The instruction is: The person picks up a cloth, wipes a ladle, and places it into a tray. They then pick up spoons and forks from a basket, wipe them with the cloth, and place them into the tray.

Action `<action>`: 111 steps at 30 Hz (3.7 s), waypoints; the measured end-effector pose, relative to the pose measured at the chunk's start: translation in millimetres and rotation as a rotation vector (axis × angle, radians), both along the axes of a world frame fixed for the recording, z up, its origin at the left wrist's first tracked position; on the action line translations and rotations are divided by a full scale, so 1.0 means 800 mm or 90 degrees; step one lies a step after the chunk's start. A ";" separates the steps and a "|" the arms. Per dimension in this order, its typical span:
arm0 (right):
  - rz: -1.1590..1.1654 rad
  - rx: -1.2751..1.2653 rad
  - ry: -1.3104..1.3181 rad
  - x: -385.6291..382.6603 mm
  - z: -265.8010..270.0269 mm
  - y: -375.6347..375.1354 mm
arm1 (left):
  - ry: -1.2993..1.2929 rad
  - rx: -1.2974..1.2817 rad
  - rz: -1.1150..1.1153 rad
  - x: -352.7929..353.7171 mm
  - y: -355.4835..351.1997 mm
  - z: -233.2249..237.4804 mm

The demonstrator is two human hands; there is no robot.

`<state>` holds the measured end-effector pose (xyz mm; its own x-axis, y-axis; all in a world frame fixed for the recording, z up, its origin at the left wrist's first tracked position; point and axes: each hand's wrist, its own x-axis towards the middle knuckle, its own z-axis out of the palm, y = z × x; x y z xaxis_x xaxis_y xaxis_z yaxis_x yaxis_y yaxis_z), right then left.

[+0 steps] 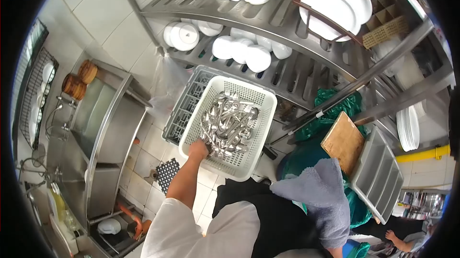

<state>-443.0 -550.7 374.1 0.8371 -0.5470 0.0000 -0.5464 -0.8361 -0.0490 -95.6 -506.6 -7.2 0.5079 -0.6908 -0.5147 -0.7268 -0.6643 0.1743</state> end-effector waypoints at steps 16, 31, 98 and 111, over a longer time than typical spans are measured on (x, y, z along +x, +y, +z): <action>-0.505 0.245 -0.204 -0.174 -0.208 0.105 | -0.172 -0.084 -0.109 -0.003 -0.009 0.084; -0.463 0.128 -0.141 -0.084 -0.092 0.020 | 0.002 -0.636 -0.128 -0.030 -0.036 0.270; -0.220 0.227 -0.607 -0.385 -0.126 0.137 | 1.149 -0.157 -0.434 -0.607 -0.002 0.420; -0.240 0.155 -0.553 -0.422 -0.067 0.127 | 0.918 -0.376 -0.512 -0.654 0.023 0.426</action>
<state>-780.5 -449.3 320.7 0.3695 -0.8453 0.3860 -0.4678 -0.5281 -0.7087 -618.7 -488.0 333.9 -0.6203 -0.7624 0.1845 0.1257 0.1356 0.9828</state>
